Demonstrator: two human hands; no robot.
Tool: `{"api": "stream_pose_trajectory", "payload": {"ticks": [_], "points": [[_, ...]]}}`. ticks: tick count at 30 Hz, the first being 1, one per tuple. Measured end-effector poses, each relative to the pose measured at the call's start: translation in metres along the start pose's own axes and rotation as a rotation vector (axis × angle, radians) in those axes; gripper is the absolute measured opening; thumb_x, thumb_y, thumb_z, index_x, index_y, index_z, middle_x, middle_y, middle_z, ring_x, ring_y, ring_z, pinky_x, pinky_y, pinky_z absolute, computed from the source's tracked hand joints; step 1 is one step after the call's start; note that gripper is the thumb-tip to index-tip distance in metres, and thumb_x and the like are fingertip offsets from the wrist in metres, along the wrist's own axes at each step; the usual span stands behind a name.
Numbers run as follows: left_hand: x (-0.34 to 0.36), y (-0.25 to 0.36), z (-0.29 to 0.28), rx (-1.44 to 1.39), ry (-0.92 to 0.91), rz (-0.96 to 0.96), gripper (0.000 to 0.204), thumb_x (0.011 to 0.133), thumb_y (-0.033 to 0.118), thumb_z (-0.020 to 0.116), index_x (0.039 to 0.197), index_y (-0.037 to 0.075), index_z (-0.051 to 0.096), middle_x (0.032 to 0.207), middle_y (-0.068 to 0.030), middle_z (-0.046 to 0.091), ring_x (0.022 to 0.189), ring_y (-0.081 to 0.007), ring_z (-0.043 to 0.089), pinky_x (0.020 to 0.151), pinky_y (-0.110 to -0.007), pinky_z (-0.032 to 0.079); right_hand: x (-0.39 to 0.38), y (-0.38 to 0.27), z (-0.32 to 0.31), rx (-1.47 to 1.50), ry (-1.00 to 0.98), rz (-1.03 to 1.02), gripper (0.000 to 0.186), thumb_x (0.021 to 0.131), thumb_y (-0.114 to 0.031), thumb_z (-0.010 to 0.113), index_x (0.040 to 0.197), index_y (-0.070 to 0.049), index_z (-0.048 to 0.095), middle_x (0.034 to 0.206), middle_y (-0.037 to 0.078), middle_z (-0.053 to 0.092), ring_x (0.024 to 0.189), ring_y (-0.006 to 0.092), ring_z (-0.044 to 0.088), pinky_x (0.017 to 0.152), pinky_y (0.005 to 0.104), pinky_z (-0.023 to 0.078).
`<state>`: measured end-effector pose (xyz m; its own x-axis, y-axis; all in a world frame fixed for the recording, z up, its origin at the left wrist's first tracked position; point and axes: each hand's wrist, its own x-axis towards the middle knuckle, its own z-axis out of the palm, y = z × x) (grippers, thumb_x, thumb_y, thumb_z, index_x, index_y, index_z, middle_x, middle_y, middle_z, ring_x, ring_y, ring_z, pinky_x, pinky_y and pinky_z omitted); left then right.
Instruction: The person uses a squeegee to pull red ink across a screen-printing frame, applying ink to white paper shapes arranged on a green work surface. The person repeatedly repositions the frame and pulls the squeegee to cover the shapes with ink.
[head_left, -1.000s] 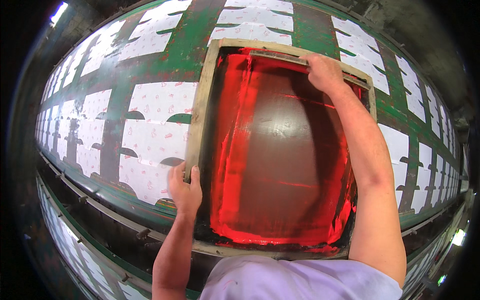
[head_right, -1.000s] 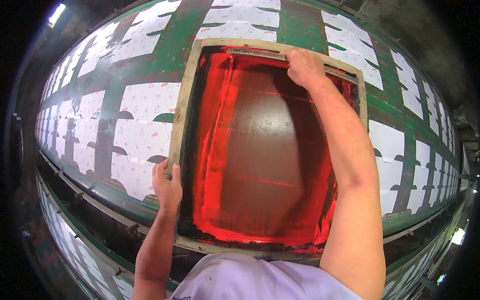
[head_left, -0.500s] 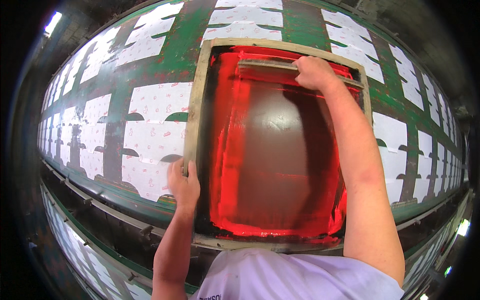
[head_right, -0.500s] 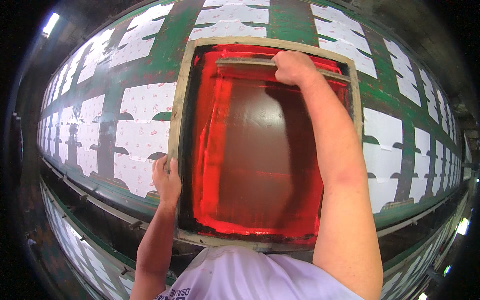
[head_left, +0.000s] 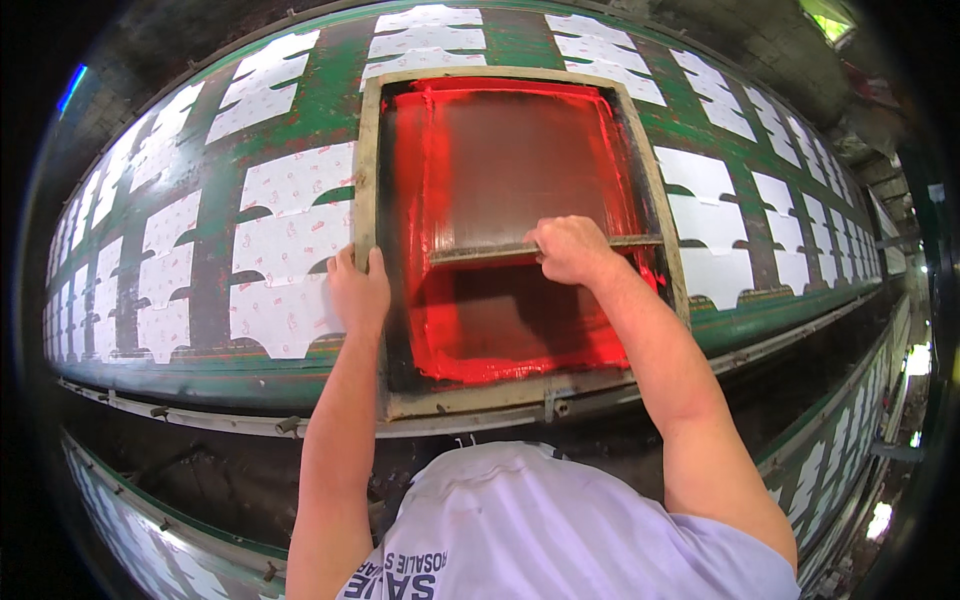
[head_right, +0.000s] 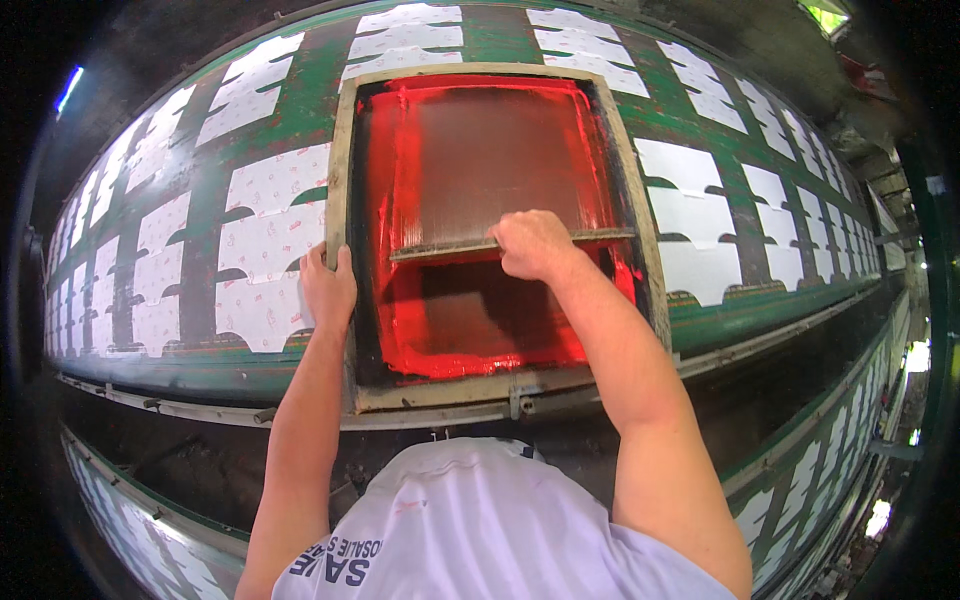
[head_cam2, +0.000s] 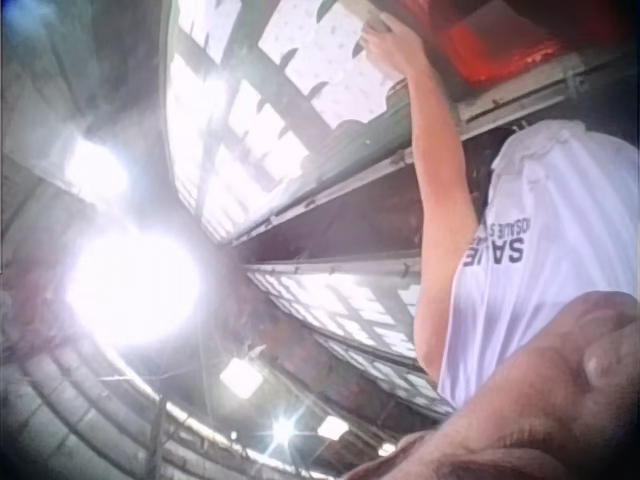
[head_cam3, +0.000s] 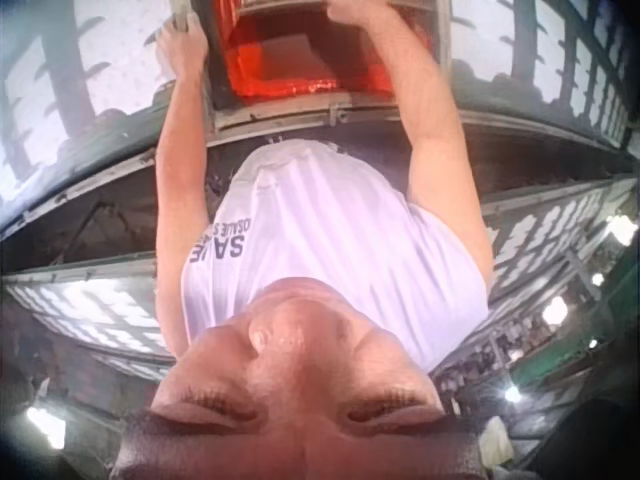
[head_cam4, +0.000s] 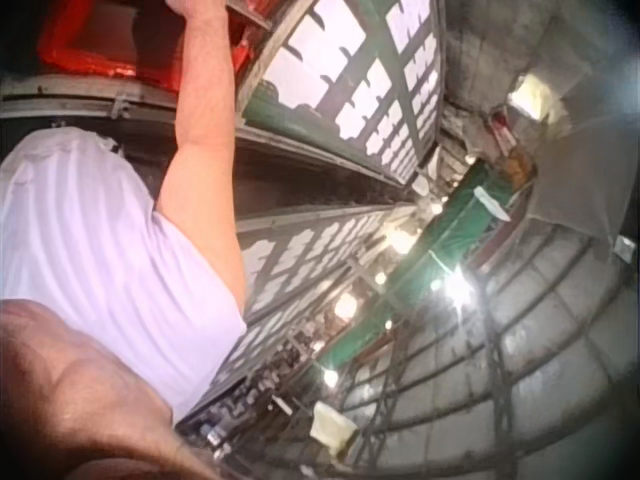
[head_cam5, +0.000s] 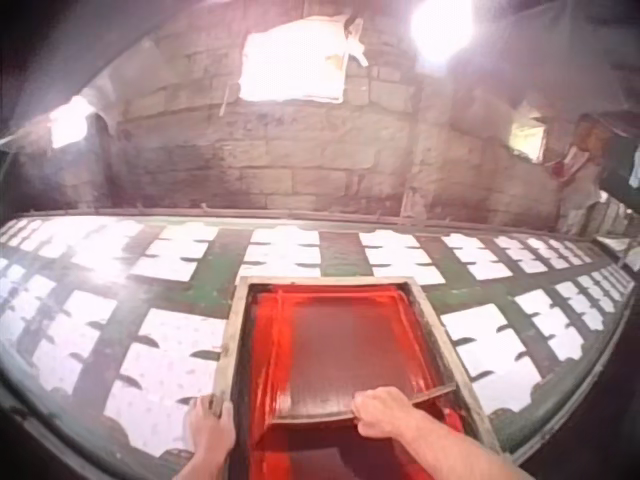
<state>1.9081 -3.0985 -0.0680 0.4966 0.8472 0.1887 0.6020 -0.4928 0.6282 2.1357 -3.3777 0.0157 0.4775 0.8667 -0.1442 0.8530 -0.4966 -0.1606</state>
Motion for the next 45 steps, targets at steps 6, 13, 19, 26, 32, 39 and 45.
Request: {"api": "stream_pose_trajectory", "payload": {"ticks": [6, 13, 19, 26, 32, 39, 45], "points": [[-0.001, -0.001, -0.004, 0.024, -0.037, 0.049, 0.059, 0.102, 0.038, 0.078, 0.145, -0.001, 0.066, 0.142, -0.0248, 0.068, 0.135, -0.0471, 0.063, 0.116, -0.057, 0.051, -0.104, -0.061, 0.024, 0.06, 0.014, 0.011, 0.037, 0.084, -0.007, 0.072, 0.114, -0.02, 0.089, 0.108, 0.013, 0.083, 0.102, 0.0373, 0.081, 0.088, 0.0539, 0.066], [-0.002, 0.004, -0.01, 0.158, -0.103, -0.005, 0.063, 0.101, 0.043, 0.08, 0.139, -0.006, 0.069, 0.137, -0.0291, 0.07, 0.132, -0.048, 0.066, 0.114, -0.057, 0.054, -0.17, -0.102, 0.047, 0.023, 0.153, -0.028, 0.029, 0.082, -0.019, 0.084, 0.111, -0.015, 0.084, 0.105, 0.01, 0.075, 0.106, 0.0335, 0.075, 0.091, 0.0499, 0.061], [-0.003, 0.014, -0.014, 0.27, -0.128, -0.023, 0.067, 0.102, 0.052, 0.076, 0.129, -0.009, 0.071, 0.13, -0.0317, 0.073, 0.123, -0.0514, 0.072, 0.108, -0.059, 0.057, -0.198, -0.094, 0.057, 0.178, 0.258, -0.161, 0.054, 0.08, -0.05, 0.095, 0.113, -0.009, 0.081, 0.119, 0.014, 0.073, 0.117, 0.0364, 0.07, 0.1, 0.0511, 0.058], [-0.002, 0.023, -0.003, 0.404, -0.096, -0.122, 0.077, 0.101, 0.064, 0.073, 0.129, -0.008, 0.072, 0.132, -0.0326, 0.073, 0.125, -0.0514, 0.072, 0.108, -0.06, 0.057, -0.236, 0.001, 0.05, 0.5, 0.39, -0.213, 0.042, 0.09, -0.033, 0.09, 0.122, -0.007, 0.082, 0.126, 0.013, 0.079, 0.124, 0.0369, 0.073, 0.109, 0.0497, 0.057], [0.003, 0.027, 0.007, 0.495, -0.103, -0.149, 0.077, 0.105, 0.065, 0.067, 0.13, -0.008, 0.072, 0.133, -0.0317, 0.074, 0.125, -0.051, 0.072, 0.108, -0.06, 0.056, -0.257, 0.123, 0.053, 0.378, 0.696, 0.266, 0.046, 0.085, -0.012, 0.092, 0.13, -0.007, 0.08, 0.132, 0.016, 0.075, 0.126, 0.039, 0.069, 0.112, 0.0505, 0.056], [0.003, 0.026, 0.007, 0.49, -0.102, -0.157, 0.073, 0.105, 0.06, 0.07, 0.13, -0.008, 0.072, 0.13, -0.0297, 0.073, 0.125, -0.0503, 0.07, 0.109, -0.058, 0.054, -0.233, 0.181, 0.076, 0.477, 0.507, 0.566, 0.077, 0.083, -0.014, 0.096, 0.153, -0.003, 0.065, 0.141, 0.024, 0.071, 0.133, 0.0459, 0.066, 0.116, 0.0534, 0.053], [0.008, 0.016, 0.007, 0.397, -0.111, -0.122, 0.065, 0.096, 0.046, 0.086, 0.13, -0.007, 0.072, 0.134, -0.0283, 0.07, 0.128, -0.0481, 0.067, 0.111, -0.055, 0.053, -0.208, 0.18, 0.075, 0.411, 0.488, 0.631, 0.085, 0.085, -0.011, 0.092, 0.162, -0.006, 0.056, 0.132, 0.024, 0.071, 0.129, 0.0481, 0.065, 0.109, 0.0565, 0.054]]}}
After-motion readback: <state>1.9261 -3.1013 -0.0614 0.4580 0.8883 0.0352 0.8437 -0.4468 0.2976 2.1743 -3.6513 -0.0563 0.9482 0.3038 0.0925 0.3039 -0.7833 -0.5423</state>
